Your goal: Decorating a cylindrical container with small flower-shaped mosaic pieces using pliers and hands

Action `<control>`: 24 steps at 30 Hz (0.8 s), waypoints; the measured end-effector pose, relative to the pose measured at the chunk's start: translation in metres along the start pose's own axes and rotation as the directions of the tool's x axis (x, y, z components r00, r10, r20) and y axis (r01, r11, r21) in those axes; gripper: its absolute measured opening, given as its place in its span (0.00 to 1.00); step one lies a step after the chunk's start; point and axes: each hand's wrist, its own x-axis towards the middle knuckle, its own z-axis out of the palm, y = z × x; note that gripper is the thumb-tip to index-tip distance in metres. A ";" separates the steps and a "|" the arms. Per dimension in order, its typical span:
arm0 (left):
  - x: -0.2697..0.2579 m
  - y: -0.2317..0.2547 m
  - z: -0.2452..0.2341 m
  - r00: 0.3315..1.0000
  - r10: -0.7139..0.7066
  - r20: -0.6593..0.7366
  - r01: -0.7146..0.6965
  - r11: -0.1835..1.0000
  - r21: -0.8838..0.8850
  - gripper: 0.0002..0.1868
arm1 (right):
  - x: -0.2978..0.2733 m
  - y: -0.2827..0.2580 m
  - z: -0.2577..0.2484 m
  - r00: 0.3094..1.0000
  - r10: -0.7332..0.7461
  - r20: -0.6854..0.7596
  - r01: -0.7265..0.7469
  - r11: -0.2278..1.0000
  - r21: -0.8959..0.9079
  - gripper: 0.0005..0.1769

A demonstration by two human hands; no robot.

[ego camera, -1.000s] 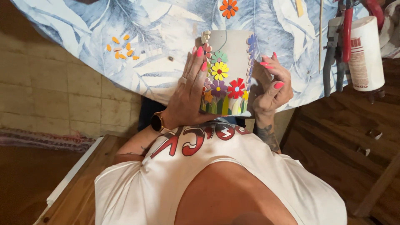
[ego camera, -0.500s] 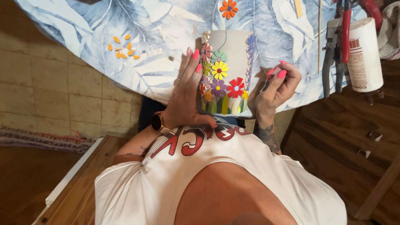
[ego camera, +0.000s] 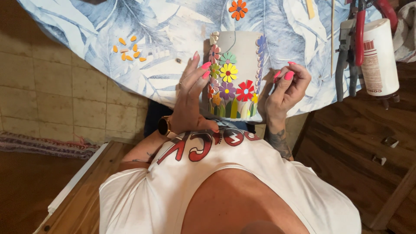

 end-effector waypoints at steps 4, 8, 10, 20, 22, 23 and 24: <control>-0.002 -0.001 0.001 1.000 0.001 -0.007 -0.001 1.000 -0.014 0.47 | 0.000 0.000 0.001 1.000 -0.008 0.016 0.008 1.000 0.001 0.10; -0.001 0.000 0.001 1.000 0.000 -0.012 0.000 1.000 -0.012 0.46 | 0.000 0.000 0.001 0.999 -0.026 0.020 0.026 1.000 -0.002 0.10; -0.002 -0.002 0.001 1.000 0.002 -0.011 -0.002 1.000 -0.014 0.46 | 0.002 -0.003 0.002 0.999 -0.030 0.034 0.030 1.000 -0.003 0.10; -0.002 0.000 0.000 1.000 -0.006 0.009 0.006 1.000 0.008 0.46 | 0.004 -0.007 0.002 0.997 -0.037 0.062 0.037 0.999 0.015 0.09; -0.001 0.000 0.000 1.000 -0.010 0.010 0.010 1.000 0.008 0.46 | 0.003 -0.006 0.002 0.997 -0.035 0.066 0.034 0.999 0.012 0.09; -0.001 0.000 0.000 1.000 -0.013 0.010 0.012 1.000 0.007 0.46 | 0.003 -0.006 0.001 0.997 -0.033 0.070 0.033 0.999 0.007 0.09; -0.001 0.001 0.000 1.000 -0.012 0.010 0.012 1.000 0.006 0.46 | 0.004 -0.008 0.002 0.997 -0.033 0.070 0.033 0.999 0.007 0.09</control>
